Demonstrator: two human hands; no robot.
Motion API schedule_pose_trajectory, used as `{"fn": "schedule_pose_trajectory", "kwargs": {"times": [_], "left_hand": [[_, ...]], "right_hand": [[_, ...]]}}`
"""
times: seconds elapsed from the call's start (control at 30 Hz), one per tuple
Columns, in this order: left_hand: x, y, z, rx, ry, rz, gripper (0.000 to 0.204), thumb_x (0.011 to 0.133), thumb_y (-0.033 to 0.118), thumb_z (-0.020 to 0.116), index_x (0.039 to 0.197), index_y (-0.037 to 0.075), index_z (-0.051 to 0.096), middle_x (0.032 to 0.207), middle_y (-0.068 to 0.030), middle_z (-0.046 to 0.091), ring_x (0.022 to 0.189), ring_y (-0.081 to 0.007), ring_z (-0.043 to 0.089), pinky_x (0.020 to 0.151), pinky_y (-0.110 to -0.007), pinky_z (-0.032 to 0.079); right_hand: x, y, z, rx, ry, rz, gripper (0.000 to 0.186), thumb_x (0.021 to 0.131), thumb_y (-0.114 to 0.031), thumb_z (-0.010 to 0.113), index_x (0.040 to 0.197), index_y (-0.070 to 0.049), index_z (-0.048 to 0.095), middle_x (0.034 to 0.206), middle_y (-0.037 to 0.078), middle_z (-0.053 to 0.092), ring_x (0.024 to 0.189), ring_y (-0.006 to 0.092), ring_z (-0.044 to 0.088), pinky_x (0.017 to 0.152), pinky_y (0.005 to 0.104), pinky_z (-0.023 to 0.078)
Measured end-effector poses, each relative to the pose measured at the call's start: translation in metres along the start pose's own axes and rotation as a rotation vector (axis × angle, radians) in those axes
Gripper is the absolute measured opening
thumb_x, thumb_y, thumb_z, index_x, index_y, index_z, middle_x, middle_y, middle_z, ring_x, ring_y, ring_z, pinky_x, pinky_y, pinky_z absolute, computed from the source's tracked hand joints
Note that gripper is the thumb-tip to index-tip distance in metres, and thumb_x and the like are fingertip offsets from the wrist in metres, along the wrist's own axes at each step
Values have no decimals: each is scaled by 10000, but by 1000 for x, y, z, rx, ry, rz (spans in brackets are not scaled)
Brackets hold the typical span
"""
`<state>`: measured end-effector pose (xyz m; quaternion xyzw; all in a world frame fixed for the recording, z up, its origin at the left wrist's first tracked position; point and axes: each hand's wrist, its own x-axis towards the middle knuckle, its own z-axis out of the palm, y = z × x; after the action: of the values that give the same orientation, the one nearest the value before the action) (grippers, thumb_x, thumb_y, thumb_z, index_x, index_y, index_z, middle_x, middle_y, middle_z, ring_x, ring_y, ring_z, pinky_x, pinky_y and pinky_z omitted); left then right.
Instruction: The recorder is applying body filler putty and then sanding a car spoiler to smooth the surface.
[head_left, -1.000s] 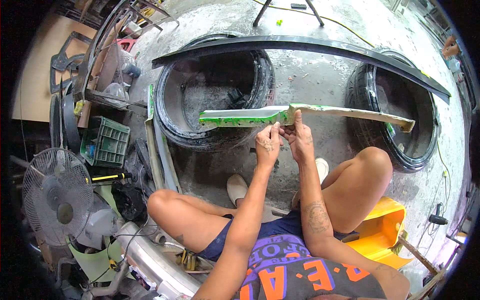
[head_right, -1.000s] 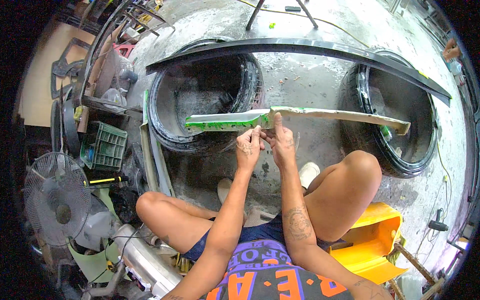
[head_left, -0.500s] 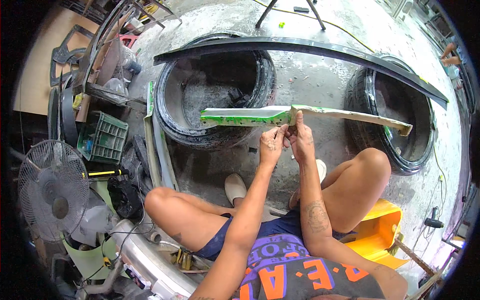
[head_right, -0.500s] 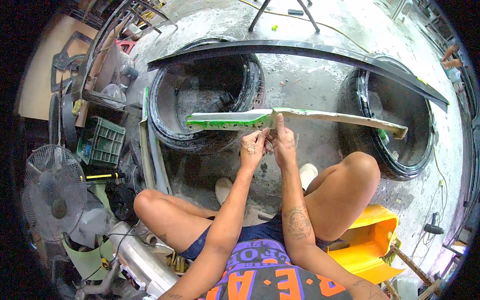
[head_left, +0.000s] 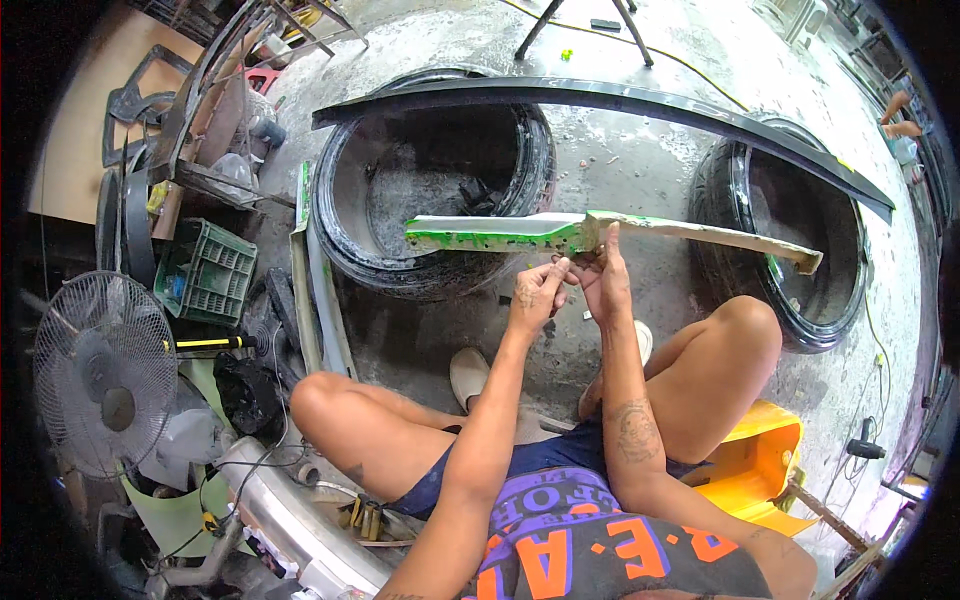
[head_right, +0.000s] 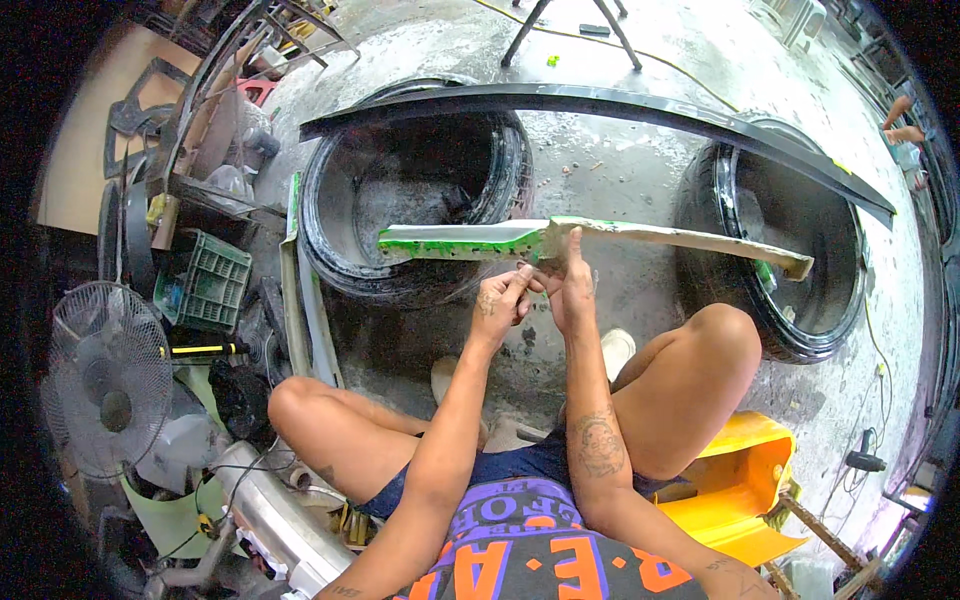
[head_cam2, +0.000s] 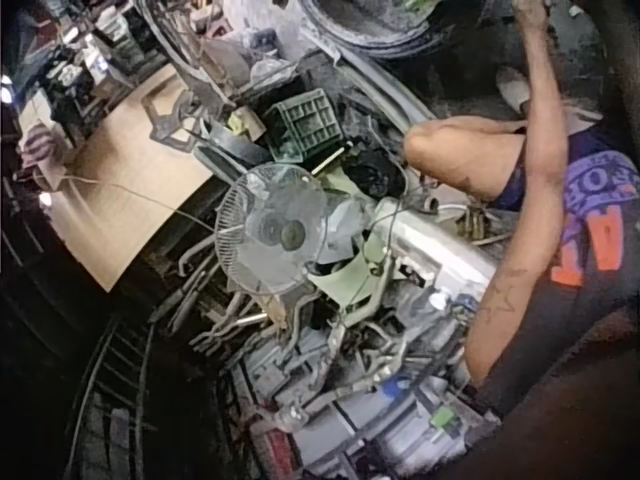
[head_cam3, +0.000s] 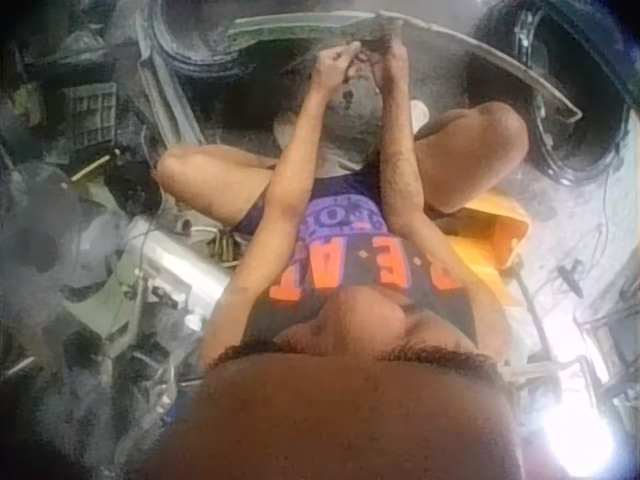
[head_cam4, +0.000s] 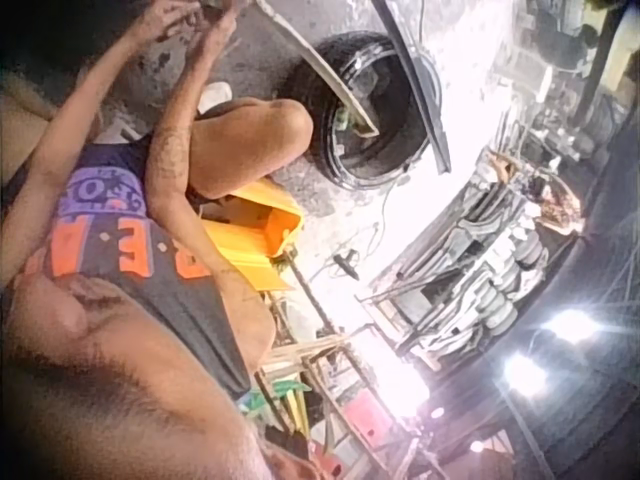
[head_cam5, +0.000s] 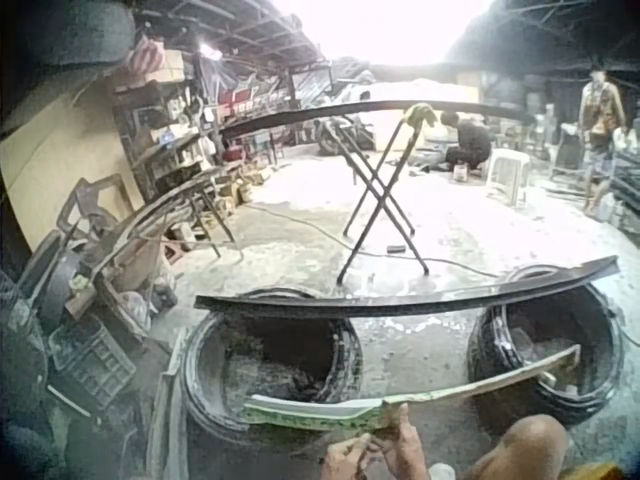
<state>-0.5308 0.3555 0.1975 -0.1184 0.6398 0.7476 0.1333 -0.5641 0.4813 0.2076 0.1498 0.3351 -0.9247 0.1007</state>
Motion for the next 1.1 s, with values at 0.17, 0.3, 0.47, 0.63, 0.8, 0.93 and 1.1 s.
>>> {"fn": "schedule_pose_trajectory", "kwargs": {"times": [0.17,0.3,0.47,0.63,0.8,0.93,1.1], "left_hand": [[-8,4,-2,65,15,74,347,998,320,544,860,42,699,538,15,517,420,-41,387,403,-226,277],[-12,3,0,177,54,119,334,1001,290,524,860,37,690,554,6,543,434,-50,428,413,-235,316],[-18,8,4,233,55,99,332,998,281,523,852,30,682,560,0,560,444,-59,449,426,-239,339],[-20,9,1,329,90,134,340,996,277,524,855,9,680,559,-17,574,467,-70,479,456,-254,366],[-26,12,0,355,133,150,342,997,266,525,847,2,683,556,-23,577,496,-83,509,478,-258,383],[-26,18,0,296,217,126,272,972,224,579,849,6,685,555,13,530,502,-62,462,478,-252,354],[-15,29,1,402,332,369,131,897,133,689,934,8,707,590,59,446,544,-31,369,487,-250,303]], "right_hand": [[-2,-4,0,-47,-82,2,393,966,-297,611,1134,56,576,1054,158,647,985,237,659,852,350,552],[-2,-7,-8,-237,-88,77,323,875,-109,713,1111,78,596,1048,133,669,957,217,668,854,320,540],[1,-4,-14,-293,-87,35,283,862,-70,697,1083,83,610,1024,126,679,936,205,670,850,322,539],[2,-3,-10,-305,-81,36,277,858,-23,663,1101,95,602,1061,142,675,935,210,668,859,327,539],[7,-2,-15,-269,-99,31,287,866,3,630,1111,136,563,1076,168,655,964,233,662,929,344,544],[7,1,-15,-203,-84,10,262,866,32,600,1097,147,552,1091,176,640,992,243,654,957,368,548],[3,-6,-9,-167,-151,35,228,858,49,530,1068,133,560,1051,168,640,955,233,653,960,375,540]]}}
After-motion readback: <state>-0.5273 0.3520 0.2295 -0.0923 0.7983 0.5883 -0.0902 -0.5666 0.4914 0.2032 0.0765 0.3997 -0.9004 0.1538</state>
